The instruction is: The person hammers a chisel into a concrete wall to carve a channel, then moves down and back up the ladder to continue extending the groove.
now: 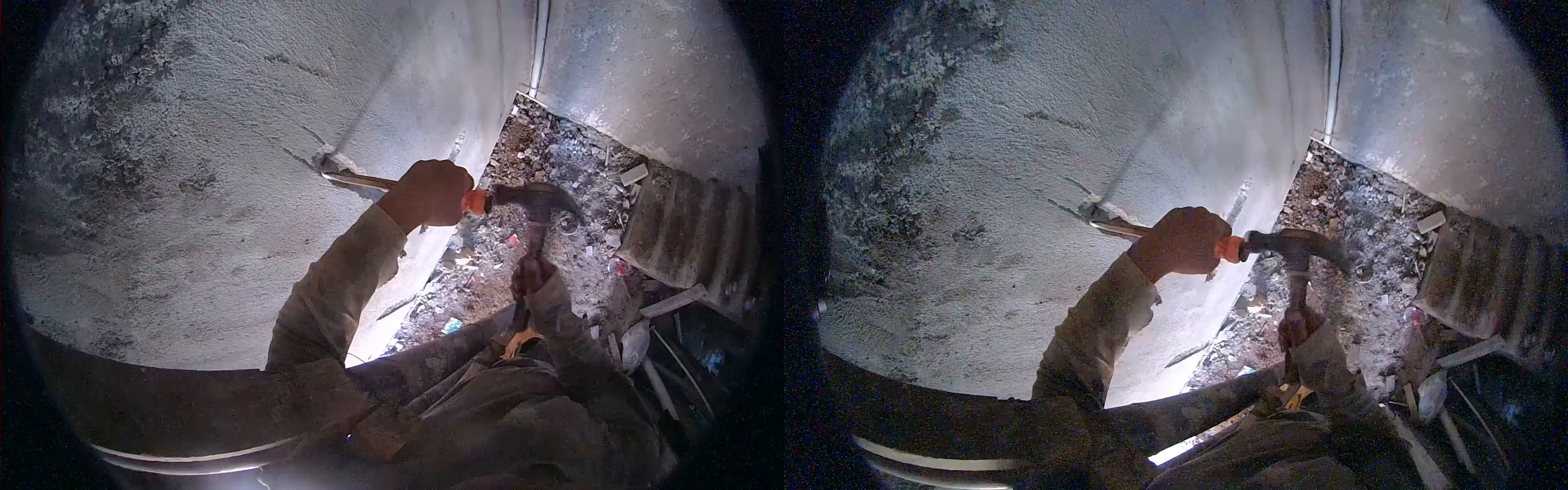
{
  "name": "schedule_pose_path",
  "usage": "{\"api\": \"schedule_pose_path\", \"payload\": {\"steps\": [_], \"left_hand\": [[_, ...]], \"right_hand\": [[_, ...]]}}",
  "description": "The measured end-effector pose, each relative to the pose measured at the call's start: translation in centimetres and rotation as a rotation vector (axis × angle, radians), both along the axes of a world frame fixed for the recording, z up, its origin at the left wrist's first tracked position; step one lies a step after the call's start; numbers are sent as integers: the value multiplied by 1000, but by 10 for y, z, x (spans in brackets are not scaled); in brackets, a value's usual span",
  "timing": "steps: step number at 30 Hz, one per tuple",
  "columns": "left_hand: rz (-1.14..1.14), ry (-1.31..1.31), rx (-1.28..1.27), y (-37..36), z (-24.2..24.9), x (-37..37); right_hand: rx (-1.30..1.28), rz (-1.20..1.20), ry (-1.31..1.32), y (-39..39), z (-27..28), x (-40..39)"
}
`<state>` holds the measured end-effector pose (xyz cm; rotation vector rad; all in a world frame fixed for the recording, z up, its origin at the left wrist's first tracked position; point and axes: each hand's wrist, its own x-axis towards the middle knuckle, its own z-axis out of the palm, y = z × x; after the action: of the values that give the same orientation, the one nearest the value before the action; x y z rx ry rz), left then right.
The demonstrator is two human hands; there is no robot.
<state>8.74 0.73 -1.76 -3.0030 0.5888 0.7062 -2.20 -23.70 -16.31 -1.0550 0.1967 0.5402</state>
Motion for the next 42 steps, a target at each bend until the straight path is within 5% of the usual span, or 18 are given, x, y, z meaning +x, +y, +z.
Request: {"api": "schedule_pose_path", "payload": {"steps": [2,7,9,11,12,15,16,17,19,20,23,24,27,29,33,34,37,42], "left_hand": [[-3,25,-37,2,-3,0],[32,27,-26,3,-9,4],[41,3,-38,3,-7,6],[-20,3,-47,7,-12,1],[-23,30,14,5,-17,2],[12,-19,-42,9,-21,5],[24,-13,-41,11,-21,8],[25,-11,-44,11,-17,7],[55,-10,-79,9,-5,8],[15,20,-48,15,-8,7],[66,29,13,14,-18,7],[54,-6,-37,18,-25,8],[101,-23,-67,18,-15,11],[107,-9,-81,20,-15,12],[61,-39,-24,22,-32,-1],[93,-112,-86,23,-36,-6],[50,-254,-167,30,-52,-23],[54,-449,-286,31,-55,-69]], "right_hand": [[-131,130,-30,2,29,4],[380,-216,-27,-7,27,13],[159,-63,46,0,6,4],[-694,132,-100,1,6,3],[-4,71,145,3,11,9],[410,-28,133,-32,-16,29],[796,217,-81,-39,-56,46],[793,218,-78,-27,-26,38],[-606,177,-37,5,60,15],[56,57,166,5,17,7],[235,-54,359,-19,-35,17],[145,45,32,-29,-23,20],[196,-237,-14,-1,41,13],[-227,331,-45,-3,-4,20],[103,121,108,-24,-20,16],[7,29,165,-36,-55,16],[-282,65,164,-57,-15,21],[-420,5,113,-100,-89,-14]]}}
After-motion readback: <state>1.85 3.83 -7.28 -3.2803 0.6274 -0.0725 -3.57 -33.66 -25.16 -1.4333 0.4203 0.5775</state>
